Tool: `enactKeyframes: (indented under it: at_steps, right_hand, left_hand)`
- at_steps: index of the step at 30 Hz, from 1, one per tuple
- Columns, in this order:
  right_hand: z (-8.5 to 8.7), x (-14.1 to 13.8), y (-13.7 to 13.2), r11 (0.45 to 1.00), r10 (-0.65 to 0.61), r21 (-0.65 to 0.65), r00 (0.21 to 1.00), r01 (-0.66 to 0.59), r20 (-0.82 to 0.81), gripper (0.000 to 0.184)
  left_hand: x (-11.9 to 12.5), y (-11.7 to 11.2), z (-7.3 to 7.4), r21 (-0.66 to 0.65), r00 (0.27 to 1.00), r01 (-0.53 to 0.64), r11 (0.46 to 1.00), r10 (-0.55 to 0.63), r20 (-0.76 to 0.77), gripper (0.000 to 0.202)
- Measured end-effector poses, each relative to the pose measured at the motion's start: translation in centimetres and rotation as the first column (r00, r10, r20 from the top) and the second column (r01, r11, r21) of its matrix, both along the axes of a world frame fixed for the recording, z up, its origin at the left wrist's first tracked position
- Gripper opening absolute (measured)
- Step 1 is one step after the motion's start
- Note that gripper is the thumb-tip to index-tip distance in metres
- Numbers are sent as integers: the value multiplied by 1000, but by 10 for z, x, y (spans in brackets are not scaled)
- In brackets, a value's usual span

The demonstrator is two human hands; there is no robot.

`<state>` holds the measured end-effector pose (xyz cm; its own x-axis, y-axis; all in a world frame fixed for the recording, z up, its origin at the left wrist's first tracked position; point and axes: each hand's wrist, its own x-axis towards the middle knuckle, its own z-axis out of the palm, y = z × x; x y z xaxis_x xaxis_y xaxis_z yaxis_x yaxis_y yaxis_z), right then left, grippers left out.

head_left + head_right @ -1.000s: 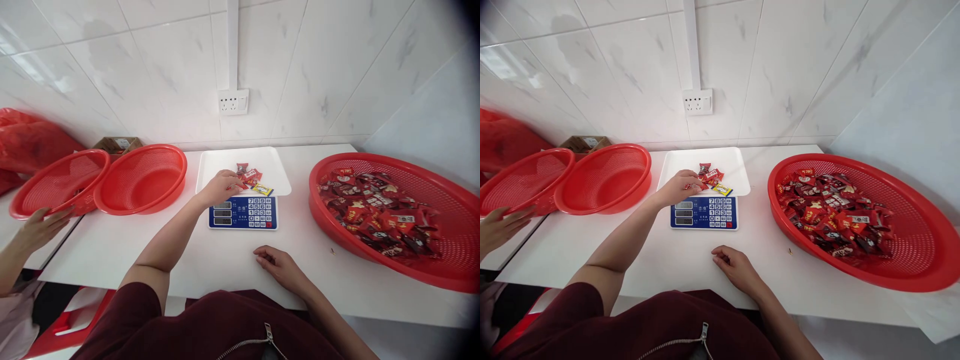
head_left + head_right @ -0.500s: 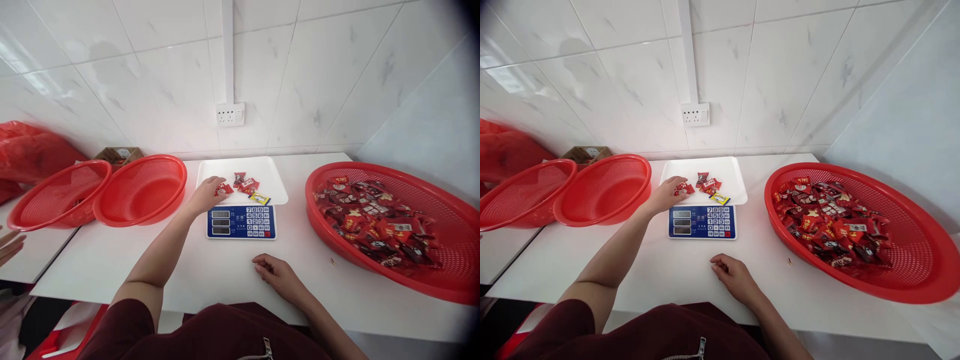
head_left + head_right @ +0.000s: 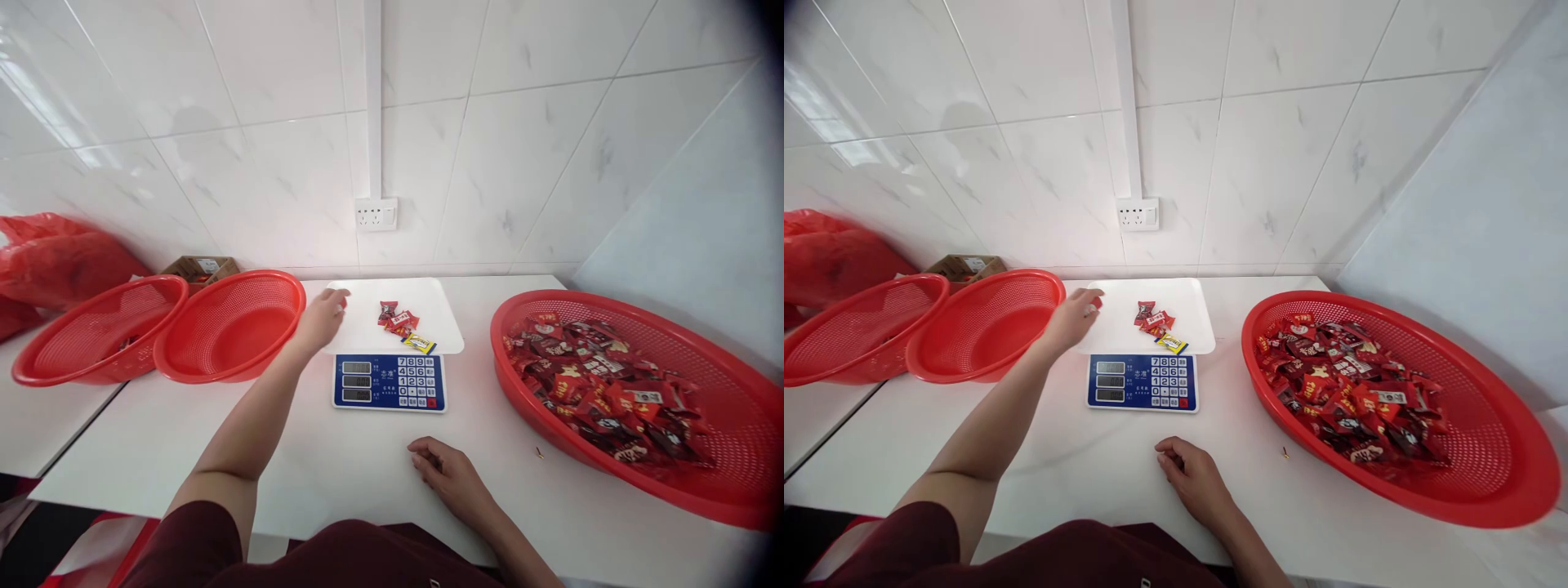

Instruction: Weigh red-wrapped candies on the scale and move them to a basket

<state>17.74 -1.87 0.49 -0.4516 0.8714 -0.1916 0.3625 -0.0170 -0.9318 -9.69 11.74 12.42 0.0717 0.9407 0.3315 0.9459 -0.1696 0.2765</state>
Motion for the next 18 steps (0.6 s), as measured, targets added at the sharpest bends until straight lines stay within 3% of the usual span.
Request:
enactKeyframes:
  at_steps: [3,5,9,12,14,18]
  right_hand:
    - [-2,0,1,1000,-3,2,1000,3,8,16]
    - [-4,0,3,1000,-1,0,1000,1,10,17]
    - [-7,-1,4,1000,4,-1,1000,-4,-2,18]
    - [-7,-1,3,1000,3,10,1000,-3,3,18]
    - [-7,-1,3,1000,-2,19,1000,2,9,18]
    - [-7,-1,2,999,-15,46,1000,14,20,19]
  left_hand:
    - [-39,-8,20,49,965,-247,968,251,-77,37]
    - [-65,-14,30,47,933,-344,938,347,-96,38]
    - [-88,-18,28,34,894,-430,902,431,-119,47]
    - [-63,-8,10,14,944,-313,950,313,-107,41]
    - [-29,1,-3,-13,995,-96,995,96,-24,37]
    - [47,16,-15,-31,978,210,977,-211,-3,38]
